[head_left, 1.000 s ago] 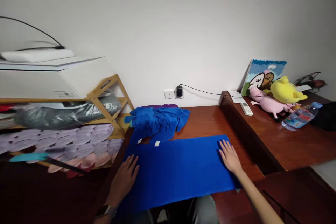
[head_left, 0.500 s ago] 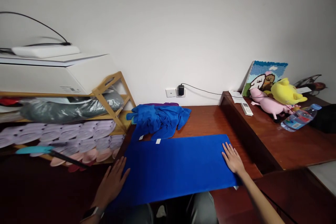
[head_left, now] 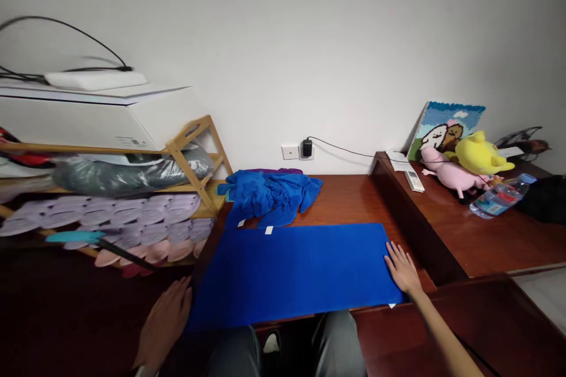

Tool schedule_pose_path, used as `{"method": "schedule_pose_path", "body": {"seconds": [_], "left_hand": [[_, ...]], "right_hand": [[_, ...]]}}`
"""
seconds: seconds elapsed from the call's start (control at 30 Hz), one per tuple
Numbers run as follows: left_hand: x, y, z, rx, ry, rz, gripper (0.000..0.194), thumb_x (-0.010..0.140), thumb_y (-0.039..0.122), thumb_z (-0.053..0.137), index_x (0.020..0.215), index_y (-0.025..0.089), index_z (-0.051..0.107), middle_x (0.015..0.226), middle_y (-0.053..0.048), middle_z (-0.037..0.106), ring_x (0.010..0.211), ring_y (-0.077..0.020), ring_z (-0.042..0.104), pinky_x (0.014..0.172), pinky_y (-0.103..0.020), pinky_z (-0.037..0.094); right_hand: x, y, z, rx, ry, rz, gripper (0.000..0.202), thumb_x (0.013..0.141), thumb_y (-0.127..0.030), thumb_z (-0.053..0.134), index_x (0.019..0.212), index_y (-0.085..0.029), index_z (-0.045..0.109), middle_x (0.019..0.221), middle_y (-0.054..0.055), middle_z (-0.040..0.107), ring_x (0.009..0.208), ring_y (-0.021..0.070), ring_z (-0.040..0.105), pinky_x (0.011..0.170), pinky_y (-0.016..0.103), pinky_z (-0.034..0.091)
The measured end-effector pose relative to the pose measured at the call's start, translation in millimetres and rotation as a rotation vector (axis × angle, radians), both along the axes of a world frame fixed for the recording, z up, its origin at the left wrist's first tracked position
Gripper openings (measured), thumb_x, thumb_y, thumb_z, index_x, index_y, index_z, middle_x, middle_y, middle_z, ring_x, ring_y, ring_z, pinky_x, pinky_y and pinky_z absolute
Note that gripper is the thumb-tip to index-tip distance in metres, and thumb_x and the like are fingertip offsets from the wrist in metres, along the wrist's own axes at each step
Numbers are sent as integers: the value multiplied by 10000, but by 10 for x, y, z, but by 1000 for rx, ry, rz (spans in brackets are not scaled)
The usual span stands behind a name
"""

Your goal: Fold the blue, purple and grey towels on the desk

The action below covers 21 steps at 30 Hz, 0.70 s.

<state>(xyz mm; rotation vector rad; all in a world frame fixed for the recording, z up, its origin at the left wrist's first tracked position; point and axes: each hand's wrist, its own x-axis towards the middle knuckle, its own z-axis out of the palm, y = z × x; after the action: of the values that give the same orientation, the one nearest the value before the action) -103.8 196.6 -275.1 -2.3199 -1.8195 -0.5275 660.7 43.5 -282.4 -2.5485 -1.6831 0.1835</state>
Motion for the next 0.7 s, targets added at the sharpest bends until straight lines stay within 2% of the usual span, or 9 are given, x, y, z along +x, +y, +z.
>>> {"method": "schedule_pose_path", "body": {"seconds": [0.1, 0.23, 0.3, 0.4, 0.5, 0.57, 0.6, 0.63, 0.7], "left_hand": [[371, -39, 90, -27, 8, -62, 742, 1031, 536, 221, 1425, 91, 665, 1470, -203, 688, 1422, -328, 604, 1238, -501, 427], [732, -156, 137, -127, 44, -99, 693, 1021, 528, 243, 1494, 199, 628, 1580, -138, 614, 1530, -325, 491, 1237, -546, 395], [749, -191, 156, -174, 43, -79, 700, 1011, 541, 240, 1504, 215, 616, 1577, -128, 619, 1551, -314, 461, 1237, -538, 383], [645, -188, 222, -212, 25, -58, 719, 1005, 537, 205, 1479, 205, 632, 1547, -139, 643, 1536, -314, 475, 1241, -548, 365], [697, -144, 373, -176, -7, -70, 694, 1009, 510, 205, 1405, 204, 685, 1478, -155, 692, 1503, -349, 503, 1237, -592, 353], [1023, -133, 530, -136, -40, -81, 642, 1014, 484, 253, 1354, 193, 714, 1427, -173, 715, 1431, -369, 562, 1207, -577, 394], [1302, -151, 618, -124, -60, -89, 603, 1017, 464, 291, 1330, 186, 725, 1394, -182, 725, 1366, -366, 606, 1175, -550, 429], [1656, -193, 705, -130, -82, -111, 551, 1025, 437, 329, 1316, 199, 731, 1344, -174, 743, 1288, -340, 649, 1131, -502, 466], [2546, -367, 843, -203, -94, -335, 454, 1045, 345, 365, 1267, 240, 747, 1238, -131, 773, 1170, -278, 688, 1043, -421, 502]], "right_hand": [[-9, 14, -14, 20, 6, 6, 713, 1096, -554, 178, 1735, -250, 271, 1786, 16, 243, 1665, 252, 176, 1348, 505, 173], [-3, 13, 15, 21, 14, 9, 720, 1088, -560, 174, 1738, -263, 259, 1789, 14, 238, 1667, 256, 169, 1346, 521, 171], [-3, 8, 31, 3, 35, 8, 734, 1081, -570, 171, 1740, -257, 252, 1792, 10, 223, 1669, 256, 156, 1349, 521, 154], [-2, -4, 25, 23, 89, 0, 750, 1067, -590, 200, 1732, -254, 286, 1788, 11, 242, 1668, 258, 167, 1351, 519, 146], [20, 28, 38, 131, 178, -41, 726, 1050, -600, 261, 1658, -256, 460, 1731, 45, 397, 1631, 280, 295, 1336, 526, 220], [54, 127, 119, 254, 255, -72, 680, 1044, -578, 306, 1539, -223, 608, 1617, 102, 557, 1537, 294, 463, 1295, 502, 330], [78, 210, 186, 313, 292, -92, 650, 1041, -550, 327, 1474, -198, 660, 1544, 131, 621, 1469, 294, 542, 1263, 479, 386], [108, 315, 265, 358, 323, -115, 616, 1036, -515, 353, 1416, -171, 695, 1475, 155, 667, 1394, 291, 607, 1226, 454, 435], [178, 577, 436, 396, 359, -167, 542, 1014, -432, 409, 1333, -134, 730, 1373, 181, 715, 1266, 281, 685, 1158, 418, 498]]}}
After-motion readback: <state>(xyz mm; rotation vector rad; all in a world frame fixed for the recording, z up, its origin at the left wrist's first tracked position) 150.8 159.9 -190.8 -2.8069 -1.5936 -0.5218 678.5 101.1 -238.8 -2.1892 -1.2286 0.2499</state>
